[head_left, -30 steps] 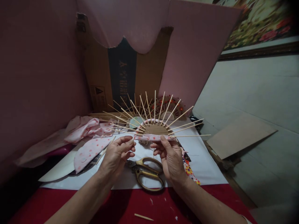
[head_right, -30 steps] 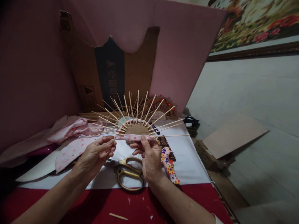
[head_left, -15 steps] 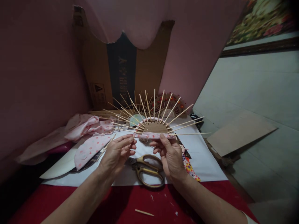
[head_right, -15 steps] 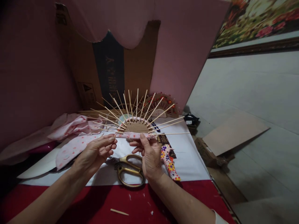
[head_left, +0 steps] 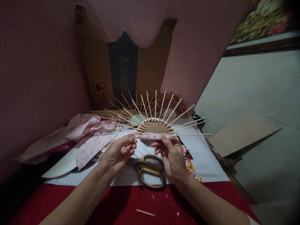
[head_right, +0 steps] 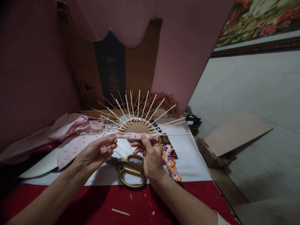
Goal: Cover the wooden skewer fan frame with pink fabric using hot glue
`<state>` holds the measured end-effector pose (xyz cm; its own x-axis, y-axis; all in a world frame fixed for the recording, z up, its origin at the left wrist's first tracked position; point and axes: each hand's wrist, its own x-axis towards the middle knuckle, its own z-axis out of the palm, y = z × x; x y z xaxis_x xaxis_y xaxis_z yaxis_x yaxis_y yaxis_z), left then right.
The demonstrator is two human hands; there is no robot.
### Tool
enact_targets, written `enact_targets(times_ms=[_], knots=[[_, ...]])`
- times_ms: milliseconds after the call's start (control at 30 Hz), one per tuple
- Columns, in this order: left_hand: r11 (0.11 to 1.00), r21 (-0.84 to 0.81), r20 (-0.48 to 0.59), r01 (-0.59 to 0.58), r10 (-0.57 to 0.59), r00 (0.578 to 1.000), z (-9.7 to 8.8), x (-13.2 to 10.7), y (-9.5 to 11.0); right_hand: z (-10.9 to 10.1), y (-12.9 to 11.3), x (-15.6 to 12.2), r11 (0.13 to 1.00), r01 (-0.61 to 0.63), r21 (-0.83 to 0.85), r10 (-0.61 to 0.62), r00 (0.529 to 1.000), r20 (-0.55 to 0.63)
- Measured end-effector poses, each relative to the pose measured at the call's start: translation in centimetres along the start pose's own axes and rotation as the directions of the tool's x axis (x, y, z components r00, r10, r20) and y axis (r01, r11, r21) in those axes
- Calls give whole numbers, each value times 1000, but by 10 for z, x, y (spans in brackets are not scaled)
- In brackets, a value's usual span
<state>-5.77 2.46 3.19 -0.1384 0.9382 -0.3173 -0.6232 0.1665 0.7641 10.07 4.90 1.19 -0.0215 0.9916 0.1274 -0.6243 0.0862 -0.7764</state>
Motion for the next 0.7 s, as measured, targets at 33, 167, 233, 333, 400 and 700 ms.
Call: enact_targets(times_ms=[33,167,233,333,400,700], knots=[[1000,1,6,-4,4,1000,0,0,0,0,0,0,1000,0,-3,0,1000,4],[999,26,26,-42,41,999,-2,2,-2,0,1,0,1000,4,-2,-4,1000,22],[997,39,31,-64,63,998,-2,2,-2,0,1,0,1000,5,4,-5,1000,25],[995,48,23,-84,83,996,-1,0,-2,0,0,-1,1000,8,17,-8,1000,21],[994,53,14,-94,93,996,0,-1,-2,0,0,-1,1000,9,23,-10,1000,20],[991,49,61,-121,118,991,-1,0,-5,3,-1,-1,1000,5,21,-6,1000,13]])
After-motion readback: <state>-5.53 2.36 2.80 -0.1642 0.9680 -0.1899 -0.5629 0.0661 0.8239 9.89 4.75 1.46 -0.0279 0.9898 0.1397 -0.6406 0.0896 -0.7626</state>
